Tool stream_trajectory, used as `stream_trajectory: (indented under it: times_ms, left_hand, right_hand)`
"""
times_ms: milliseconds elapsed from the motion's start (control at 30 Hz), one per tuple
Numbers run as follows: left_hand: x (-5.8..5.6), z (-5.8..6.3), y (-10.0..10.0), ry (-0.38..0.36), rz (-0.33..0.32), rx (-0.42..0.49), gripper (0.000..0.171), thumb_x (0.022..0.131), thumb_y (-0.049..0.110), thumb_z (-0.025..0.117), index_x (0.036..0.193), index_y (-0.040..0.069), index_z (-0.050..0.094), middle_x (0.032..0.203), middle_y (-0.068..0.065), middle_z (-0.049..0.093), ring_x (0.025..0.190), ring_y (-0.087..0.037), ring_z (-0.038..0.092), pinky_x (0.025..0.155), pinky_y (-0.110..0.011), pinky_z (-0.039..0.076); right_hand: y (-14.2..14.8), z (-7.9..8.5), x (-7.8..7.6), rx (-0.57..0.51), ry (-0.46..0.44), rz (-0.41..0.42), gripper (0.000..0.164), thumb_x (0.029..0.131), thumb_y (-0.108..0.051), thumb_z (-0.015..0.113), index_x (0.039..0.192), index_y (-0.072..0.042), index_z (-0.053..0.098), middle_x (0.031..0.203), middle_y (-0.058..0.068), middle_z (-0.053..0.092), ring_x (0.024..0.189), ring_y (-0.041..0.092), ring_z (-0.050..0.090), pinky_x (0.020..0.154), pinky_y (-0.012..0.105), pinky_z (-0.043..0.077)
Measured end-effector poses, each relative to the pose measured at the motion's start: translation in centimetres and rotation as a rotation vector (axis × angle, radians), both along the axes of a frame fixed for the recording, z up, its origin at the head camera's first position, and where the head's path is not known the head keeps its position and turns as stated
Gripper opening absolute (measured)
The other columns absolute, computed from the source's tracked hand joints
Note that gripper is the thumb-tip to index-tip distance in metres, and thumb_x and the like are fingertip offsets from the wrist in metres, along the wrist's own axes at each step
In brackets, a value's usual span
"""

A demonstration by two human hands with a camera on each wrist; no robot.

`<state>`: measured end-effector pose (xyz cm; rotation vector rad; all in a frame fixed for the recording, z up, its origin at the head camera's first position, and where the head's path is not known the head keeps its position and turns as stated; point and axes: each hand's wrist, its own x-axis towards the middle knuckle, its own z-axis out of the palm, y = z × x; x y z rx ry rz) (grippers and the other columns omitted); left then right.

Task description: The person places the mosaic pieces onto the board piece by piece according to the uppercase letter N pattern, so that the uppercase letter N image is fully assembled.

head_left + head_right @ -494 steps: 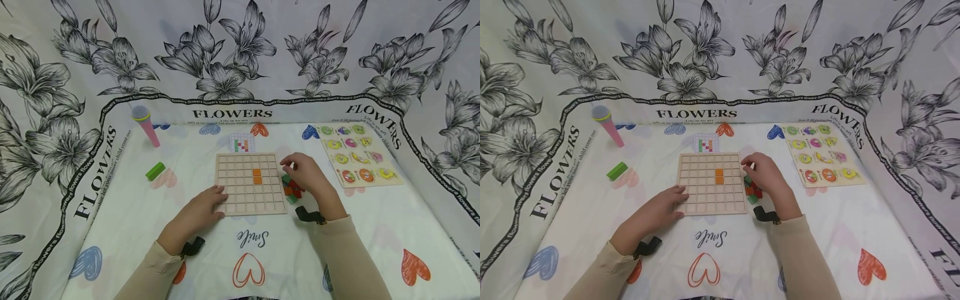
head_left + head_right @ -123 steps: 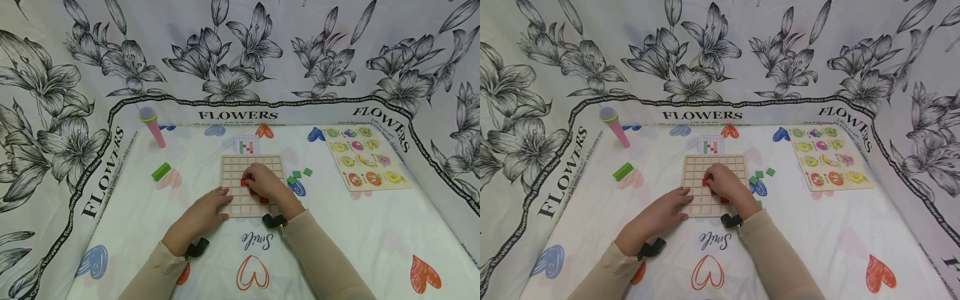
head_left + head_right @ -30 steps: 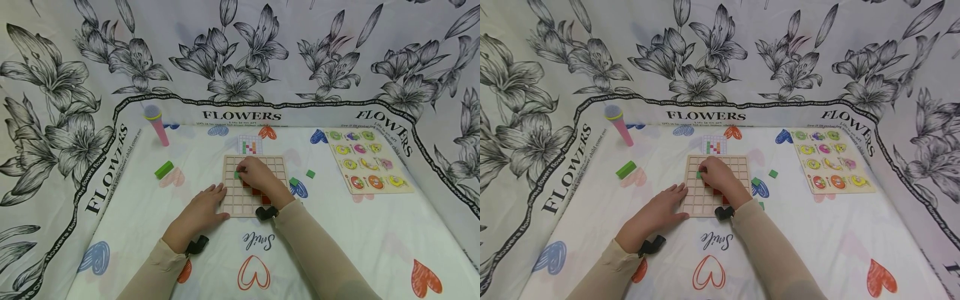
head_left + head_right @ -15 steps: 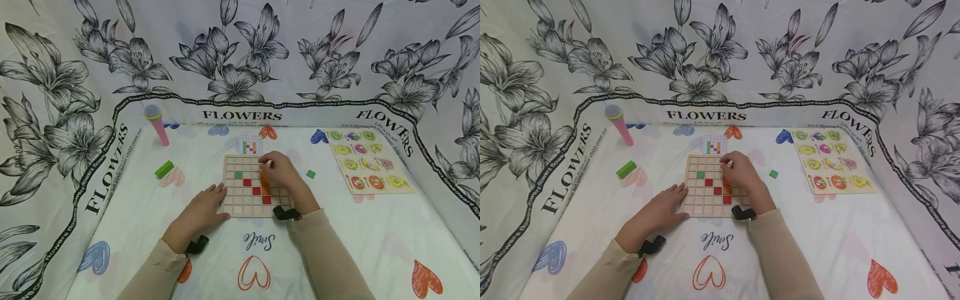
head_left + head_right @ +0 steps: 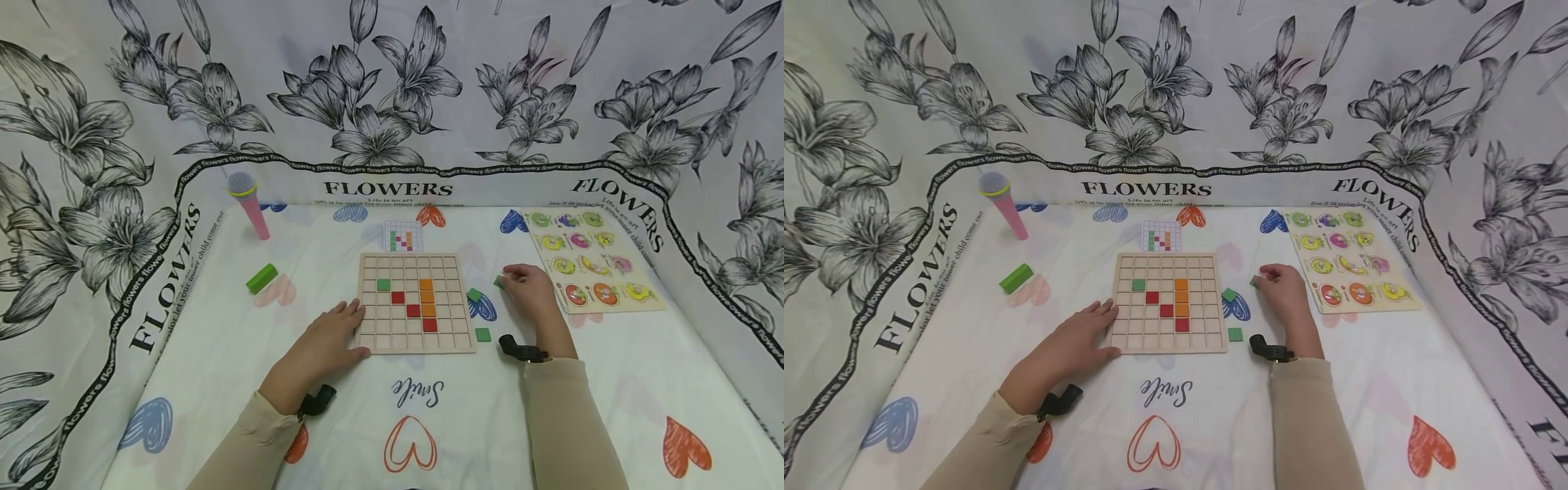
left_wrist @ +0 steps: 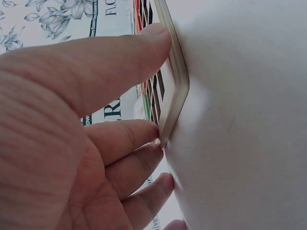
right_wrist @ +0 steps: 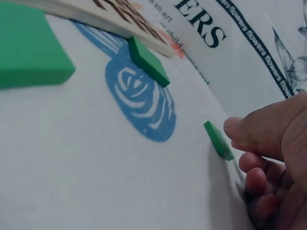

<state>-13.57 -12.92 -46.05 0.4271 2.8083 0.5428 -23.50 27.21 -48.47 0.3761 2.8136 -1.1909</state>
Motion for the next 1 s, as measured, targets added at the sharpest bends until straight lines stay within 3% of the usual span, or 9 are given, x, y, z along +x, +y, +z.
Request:
stream_trajectory:
  times_ms: [200,467,733,867,933,1000]
  left_hand:
    - [0.0,-0.2,0.0,-0.005,0.005,-0.007,0.083,0.086,0.04,0.078,0.154,0.01,0.041,0.163,-0.007,0.031,0.152,-0.032,0.024,0.121,-0.055,0.022]
    - [-0.1,0.0,-0.1,0.003,-0.006,-0.003,0.083,0.086,0.039,0.079,0.154,0.009,0.042,0.163,-0.007,0.032,0.152,-0.033,0.025,0.121,-0.055,0.023]
    - [-0.1,-0.2,-0.1,-0.004,-0.002,-0.009,0.083,0.085,0.04,0.079,0.154,0.01,0.042,0.163,-0.006,0.031,0.152,-0.032,0.025,0.121,-0.055,0.023]
    - [0.0,-0.2,-0.1,-0.002,-0.007,-0.008,0.083,0.086,0.04,0.078,0.154,0.009,0.042,0.163,-0.006,0.031,0.152,-0.032,0.025,0.121,-0.054,0.023]
    - [0.0,0.0,-0.1,0.002,-0.012,-0.003,0.083,0.086,0.039,0.078,0.154,0.008,0.042,0.163,-0.006,0.031,0.152,-0.032,0.025,0.121,-0.054,0.023]
    - [0.0,0.1,-0.1,0.001,-0.014,0.003,0.082,0.087,0.039,0.078,0.153,0.007,0.042,0.163,-0.007,0.031,0.152,-0.032,0.025,0.121,-0.055,0.023]
  right_hand:
    - [-0.1,-0.5,0.2,0.043,0.03,0.058,0.032,0.095,-0.032,0.065,0.12,-0.012,0.07,0.108,0.01,0.058,0.096,0.028,0.051,0.081,0.038,0.042]
    - [0.0,-0.7,0.3,0.096,0.052,0.1,0.03,0.097,-0.027,0.065,0.122,-0.011,0.067,0.117,0.011,0.054,0.101,0.029,0.049,0.084,0.041,0.042]
    - [0.2,-1.2,0.2,-0.006,0.092,-0.044,0.027,0.099,-0.026,0.062,0.122,-0.013,0.062,0.114,0.01,0.058,0.101,0.028,0.051,0.083,0.038,0.043]
    - [-0.9,-0.2,0.2,-0.069,0.148,-0.113,0.022,0.1,-0.024,0.06,0.117,-0.011,0.064,0.11,0.009,0.061,0.098,0.025,0.054,0.08,0.035,0.046]
    - [-2.5,0.8,0.3,-0.103,0.181,-0.093,0.021,0.101,-0.023,0.06,0.117,-0.01,0.064,0.11,0.009,0.063,0.096,0.024,0.057,0.078,0.034,0.05]
    - [-4.9,1.9,0.5,-0.124,0.205,-0.015,0.02,0.1,-0.021,0.061,0.117,-0.011,0.065,0.109,0.008,0.064,0.096,0.024,0.06,0.079,0.035,0.052]
